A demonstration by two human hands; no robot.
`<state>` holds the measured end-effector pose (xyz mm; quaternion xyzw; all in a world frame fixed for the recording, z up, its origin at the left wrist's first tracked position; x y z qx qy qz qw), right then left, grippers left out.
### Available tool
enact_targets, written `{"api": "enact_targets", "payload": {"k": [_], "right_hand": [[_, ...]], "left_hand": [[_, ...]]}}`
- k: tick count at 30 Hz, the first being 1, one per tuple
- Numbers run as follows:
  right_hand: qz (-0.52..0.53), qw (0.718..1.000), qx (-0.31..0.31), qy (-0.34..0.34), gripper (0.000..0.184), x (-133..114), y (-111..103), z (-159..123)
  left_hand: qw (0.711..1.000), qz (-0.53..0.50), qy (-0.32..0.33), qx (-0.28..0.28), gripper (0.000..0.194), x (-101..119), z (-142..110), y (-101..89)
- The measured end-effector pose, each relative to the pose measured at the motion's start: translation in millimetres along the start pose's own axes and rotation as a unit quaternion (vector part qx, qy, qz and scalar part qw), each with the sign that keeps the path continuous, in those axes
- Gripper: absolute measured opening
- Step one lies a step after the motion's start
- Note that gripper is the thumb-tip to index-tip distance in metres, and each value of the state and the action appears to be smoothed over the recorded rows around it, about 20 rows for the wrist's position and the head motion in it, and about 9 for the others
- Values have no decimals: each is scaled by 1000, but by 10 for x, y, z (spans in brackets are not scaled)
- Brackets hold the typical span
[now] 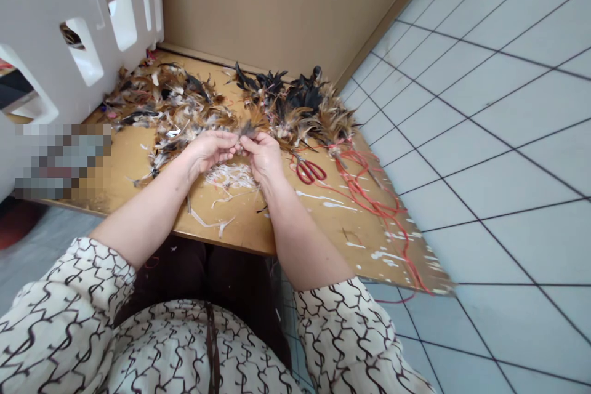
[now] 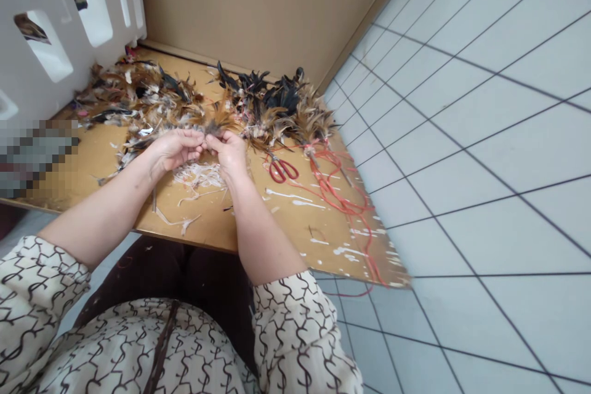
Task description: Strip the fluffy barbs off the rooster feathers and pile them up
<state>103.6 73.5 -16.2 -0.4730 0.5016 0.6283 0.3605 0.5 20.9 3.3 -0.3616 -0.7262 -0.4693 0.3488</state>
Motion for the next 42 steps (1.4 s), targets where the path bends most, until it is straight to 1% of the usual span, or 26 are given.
{"api": "enact_targets", "payload": {"k": [8, 13, 20, 25, 31, 37, 42], "right_hand": [[-29, 999, 19, -7, 28, -34, 27, -21], [-32, 999, 36, -13, 30, -60, 42, -44], [-37, 998, 35, -22, 30, -66, 42, -50], [-56, 997, 37, -27, 28, -67, 53, -53], [-56, 998, 23, -28, 26, -57, 47, -43], [-69, 997, 5, -33, 19, -45, 36, -34], [-62, 997, 5, -40, 22, -35, 29, -34]], "left_hand": [[1000, 19, -9, -18, 28, -33, 49, -14], [999, 16, -7, -43, 30, -48, 55, -2], [999, 11, -6, -37, 28, -49, 59, -5], [999, 24, -9, -43, 30, -61, 57, 16], [999, 5, -3, -35, 32, -63, 61, 18], [999, 1, -10, -35, 32, -50, 59, 6], [999, 4, -15, -38, 34, -38, 43, 14]]}}
Point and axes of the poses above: each hand's wrist, its own z-axis towards the middle knuckle, its own y-axis out of the palm, x = y × z, the point moved 3 cm from there along z, towards the middle knuckle, and after that the axes turned 5 degrees about x, right-handed, at the moved point
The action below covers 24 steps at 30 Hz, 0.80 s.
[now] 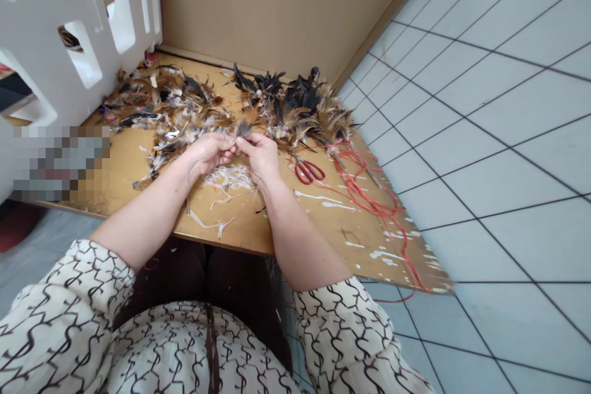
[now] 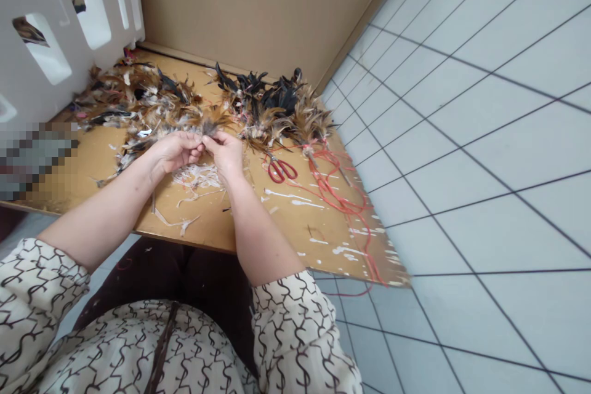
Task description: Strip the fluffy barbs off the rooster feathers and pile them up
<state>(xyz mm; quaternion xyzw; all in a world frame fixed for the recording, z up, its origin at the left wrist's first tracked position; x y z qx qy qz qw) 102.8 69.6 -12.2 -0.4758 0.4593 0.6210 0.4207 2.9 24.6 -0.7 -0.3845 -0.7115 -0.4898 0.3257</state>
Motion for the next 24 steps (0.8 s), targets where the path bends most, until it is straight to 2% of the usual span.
{"api": "enact_targets", "payload": {"k": [7, 19, 24], "right_hand": [[-19, 1000, 14, 2, 23, 31, 0, 6], [21, 1000, 6, 13, 19, 55, 49, -23], [9, 999, 47, -1, 22, 62, 44, -2]], "left_hand": [[999, 30, 19, 16, 23, -23, 22, -4], [998, 32, 35, 39, 33, -32, 30, 9], [993, 80, 81, 41, 34, -17, 12, 32]]}}
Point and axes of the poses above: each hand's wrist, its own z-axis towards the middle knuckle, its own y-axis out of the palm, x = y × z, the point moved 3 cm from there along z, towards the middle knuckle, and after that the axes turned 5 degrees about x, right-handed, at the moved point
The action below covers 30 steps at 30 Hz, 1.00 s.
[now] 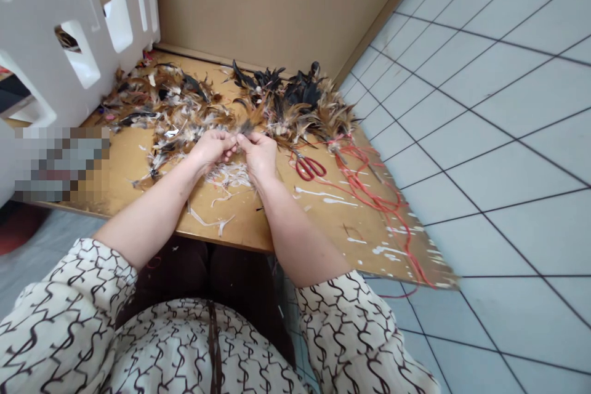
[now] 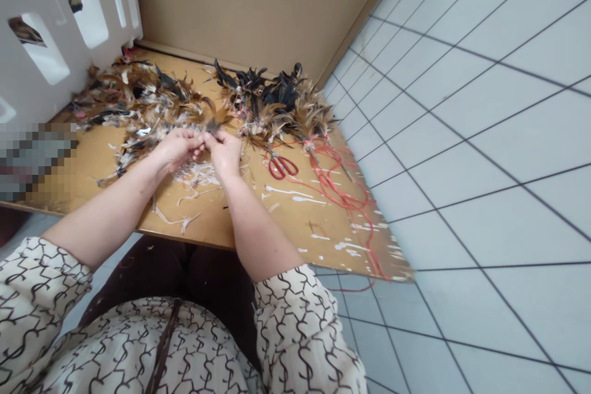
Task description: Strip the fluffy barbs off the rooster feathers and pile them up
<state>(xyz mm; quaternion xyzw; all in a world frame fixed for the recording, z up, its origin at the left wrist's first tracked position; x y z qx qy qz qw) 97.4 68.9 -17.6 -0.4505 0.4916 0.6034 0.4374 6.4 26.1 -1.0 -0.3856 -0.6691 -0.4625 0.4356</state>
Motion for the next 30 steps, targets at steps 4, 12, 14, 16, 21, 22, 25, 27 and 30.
{"api": "enact_targets", "payload": {"k": [4, 12, 14, 16, 21, 22, 25, 27, 30], "right_hand": [[-6, 1000, 27, 5, 18, -12, -71, 71], [33, 997, 59, 47, 19, -52, -245, 181], [32, 996, 61, 54, 20, -49, -256, 192], [24, 996, 63, 57, 21, -46, -260, 197], [11, 997, 45, 60, 15, -56, -242, 174], [12, 997, 44, 62, 14, -61, -237, 167], [11, 997, 46, 67, 13, -71, -215, 143], [8, 997, 42, 68, 13, -78, -195, 128], [4, 997, 33, 66, 16, -92, -164, 109]], "left_hand": [[997, 56, 41, 25, 28, 17, 14, -41], [982, 112, 93, 123, 31, 151, 26, -209], [976, 136, 99, 135, 35, 161, 35, -237], [967, 171, 115, 148, 35, 142, 70, -270], [896, 322, 257, 168, 18, 48, 197, -333], [867, 367, 294, 162, 22, 30, 212, -327], [791, 485, 348, 130, 26, -31, 241, -286], [756, 539, 354, 106, 26, -59, 254, -249], [725, 590, 345, 86, 27, -76, 262, -194]]}}
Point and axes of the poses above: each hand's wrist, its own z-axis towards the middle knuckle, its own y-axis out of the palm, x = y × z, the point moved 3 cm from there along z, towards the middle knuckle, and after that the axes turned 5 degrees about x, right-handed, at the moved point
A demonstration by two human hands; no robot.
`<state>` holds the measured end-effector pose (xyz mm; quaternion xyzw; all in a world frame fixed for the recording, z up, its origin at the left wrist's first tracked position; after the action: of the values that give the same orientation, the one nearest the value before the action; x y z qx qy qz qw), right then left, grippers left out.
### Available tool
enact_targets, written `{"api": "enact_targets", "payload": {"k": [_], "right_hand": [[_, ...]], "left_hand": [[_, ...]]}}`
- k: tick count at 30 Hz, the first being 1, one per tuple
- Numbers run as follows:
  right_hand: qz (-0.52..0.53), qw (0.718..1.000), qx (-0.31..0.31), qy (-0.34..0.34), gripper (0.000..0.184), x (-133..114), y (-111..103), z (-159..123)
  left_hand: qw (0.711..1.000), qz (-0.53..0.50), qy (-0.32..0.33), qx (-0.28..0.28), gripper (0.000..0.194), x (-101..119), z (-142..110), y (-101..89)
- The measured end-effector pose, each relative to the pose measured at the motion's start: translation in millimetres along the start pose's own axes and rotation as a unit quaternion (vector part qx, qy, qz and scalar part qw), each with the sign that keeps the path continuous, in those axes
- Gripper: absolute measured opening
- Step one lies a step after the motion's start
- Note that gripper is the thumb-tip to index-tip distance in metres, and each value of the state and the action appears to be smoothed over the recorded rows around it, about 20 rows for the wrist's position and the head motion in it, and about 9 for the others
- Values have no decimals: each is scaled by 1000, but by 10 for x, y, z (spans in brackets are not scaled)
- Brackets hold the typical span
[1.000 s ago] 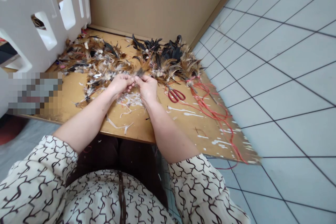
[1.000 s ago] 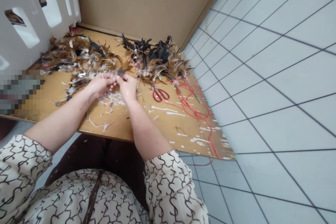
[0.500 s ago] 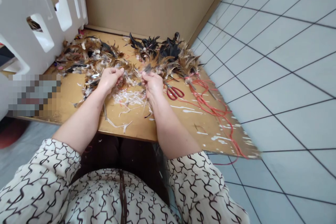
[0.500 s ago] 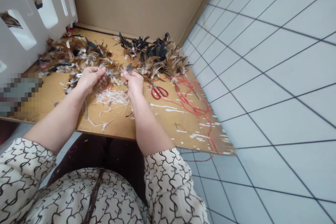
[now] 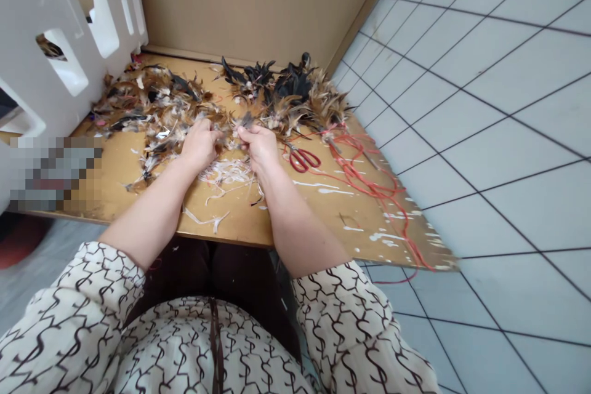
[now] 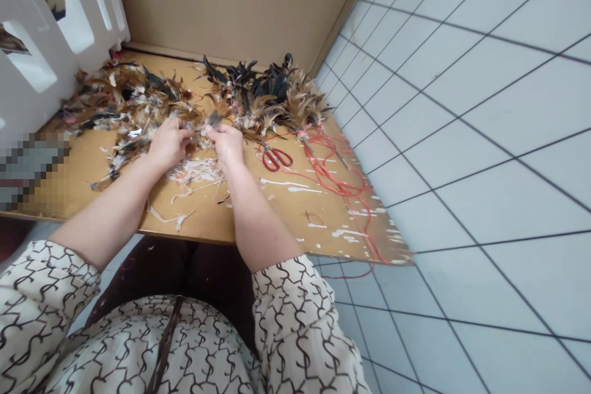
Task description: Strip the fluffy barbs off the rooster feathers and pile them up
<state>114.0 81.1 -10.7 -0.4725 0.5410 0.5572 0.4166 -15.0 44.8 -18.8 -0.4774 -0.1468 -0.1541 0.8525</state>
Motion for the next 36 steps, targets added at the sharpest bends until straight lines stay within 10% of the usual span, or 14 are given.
{"api": "enact_targets", "payload": {"k": [6, 12, 19, 22, 36], "right_hand": [[-1, 1000, -11, 3, 15, 5, 13, -4], [9, 1000, -10, 11, 10, 8, -8, 11], [19, 999, -17, 44, 15, 1, 18, -37], [9, 999, -18, 38, 19, 6, 22, -44], [-38, 994, -92, 46, 24, 96, 146, -129]], "left_hand": [[999, 33, 5, -27, 17, 56, 1, 2], [972, -174, -127, 93, 10, -11, 24, -133], [729, -564, -378, 90, 12, -36, -30, -185], [679, -622, -384, 59, 12, -29, -25, -193], [725, -604, -330, 9, 14, 93, -44, -162]]}}
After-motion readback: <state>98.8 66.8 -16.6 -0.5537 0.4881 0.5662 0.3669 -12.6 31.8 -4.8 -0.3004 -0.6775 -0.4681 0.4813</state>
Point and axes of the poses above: each hand's wrist, its own z-axis towards the middle knuckle, its own y-axis out of the palm, x = y × z, the point moved 3 cm from there along z, towards the middle knuckle, and after that the axes turned 5 degrees about x, right-handed, at the moved point
